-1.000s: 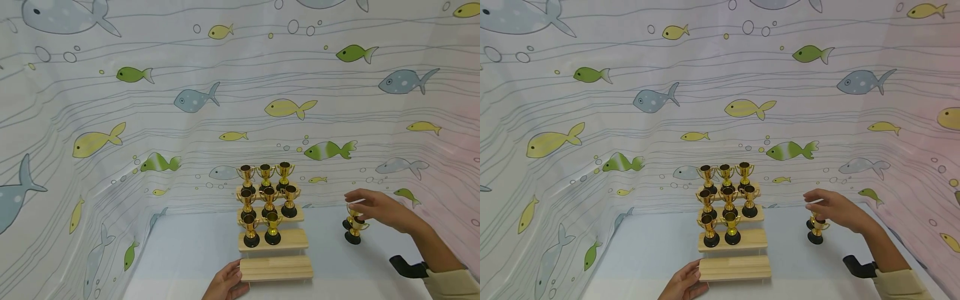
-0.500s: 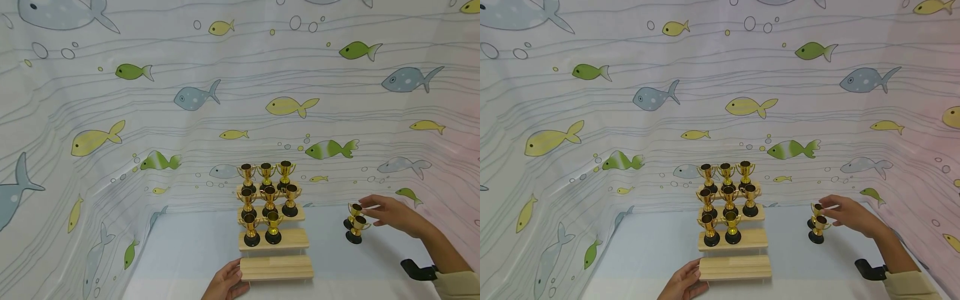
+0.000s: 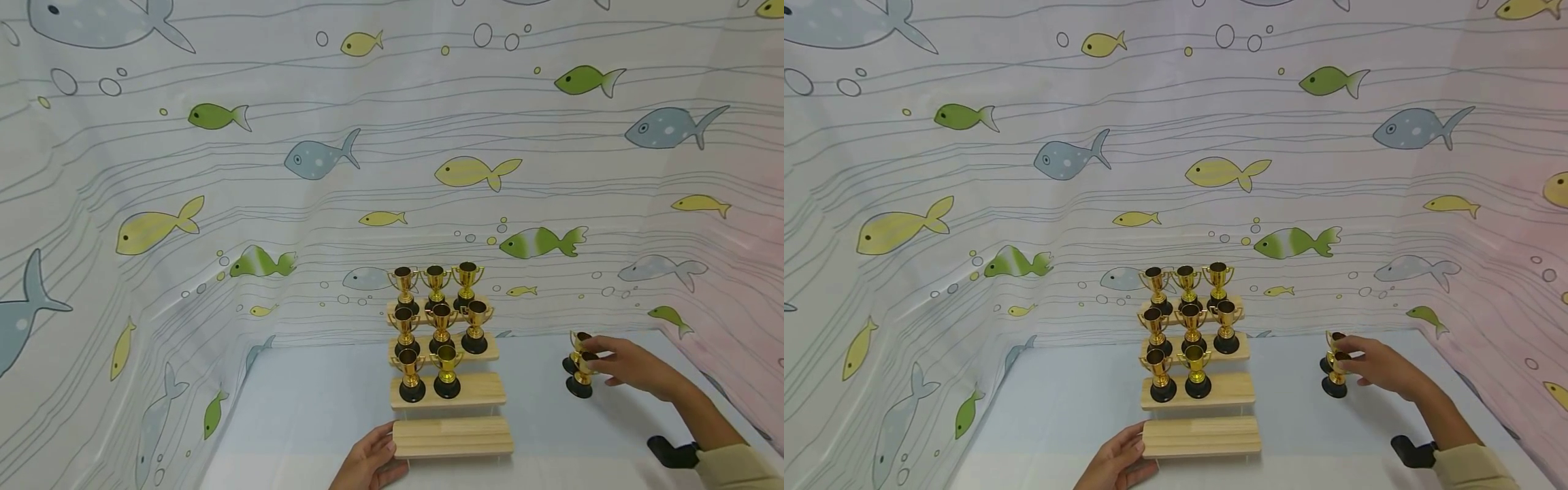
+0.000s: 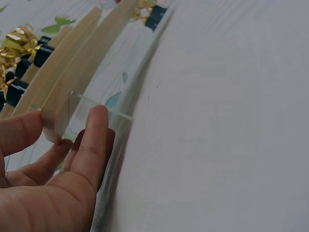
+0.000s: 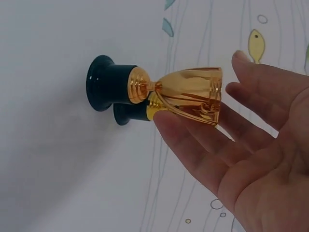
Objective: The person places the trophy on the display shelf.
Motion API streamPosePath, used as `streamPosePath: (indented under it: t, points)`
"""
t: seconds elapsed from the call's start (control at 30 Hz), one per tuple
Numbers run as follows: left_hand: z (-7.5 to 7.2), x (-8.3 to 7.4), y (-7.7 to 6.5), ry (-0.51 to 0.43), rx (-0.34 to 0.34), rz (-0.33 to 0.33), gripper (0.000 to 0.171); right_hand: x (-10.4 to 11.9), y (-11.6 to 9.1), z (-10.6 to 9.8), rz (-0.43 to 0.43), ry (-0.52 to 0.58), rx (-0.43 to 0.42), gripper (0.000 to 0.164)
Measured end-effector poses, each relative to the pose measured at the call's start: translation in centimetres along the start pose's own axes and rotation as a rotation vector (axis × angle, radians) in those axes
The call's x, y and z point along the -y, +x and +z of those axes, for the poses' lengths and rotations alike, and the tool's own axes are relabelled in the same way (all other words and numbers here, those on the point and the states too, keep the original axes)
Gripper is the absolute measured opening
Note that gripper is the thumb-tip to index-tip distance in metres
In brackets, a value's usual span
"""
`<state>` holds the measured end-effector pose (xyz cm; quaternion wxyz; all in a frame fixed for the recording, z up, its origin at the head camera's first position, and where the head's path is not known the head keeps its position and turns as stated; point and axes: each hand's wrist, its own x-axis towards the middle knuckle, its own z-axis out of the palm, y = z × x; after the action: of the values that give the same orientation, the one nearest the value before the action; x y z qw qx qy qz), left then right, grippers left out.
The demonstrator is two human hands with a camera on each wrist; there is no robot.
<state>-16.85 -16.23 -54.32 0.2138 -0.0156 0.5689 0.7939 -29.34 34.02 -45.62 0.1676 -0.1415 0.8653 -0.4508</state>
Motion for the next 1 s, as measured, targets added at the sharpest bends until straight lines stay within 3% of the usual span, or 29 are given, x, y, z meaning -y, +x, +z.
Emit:
streamPosePath:
  t: [0.5,1.0]
  points:
    - [0.1,-0.1,0.0,0.013,-0.015,-0.010,0.068,-1.0,0.3,0.9,0.045,0.071,-0.053,0.056]
    - [0.0,0.1,0.1,0.025,-0.010,-0.003,0.068,-0.9,0.1,1.2,0.029,0.030,-0.069,0.050]
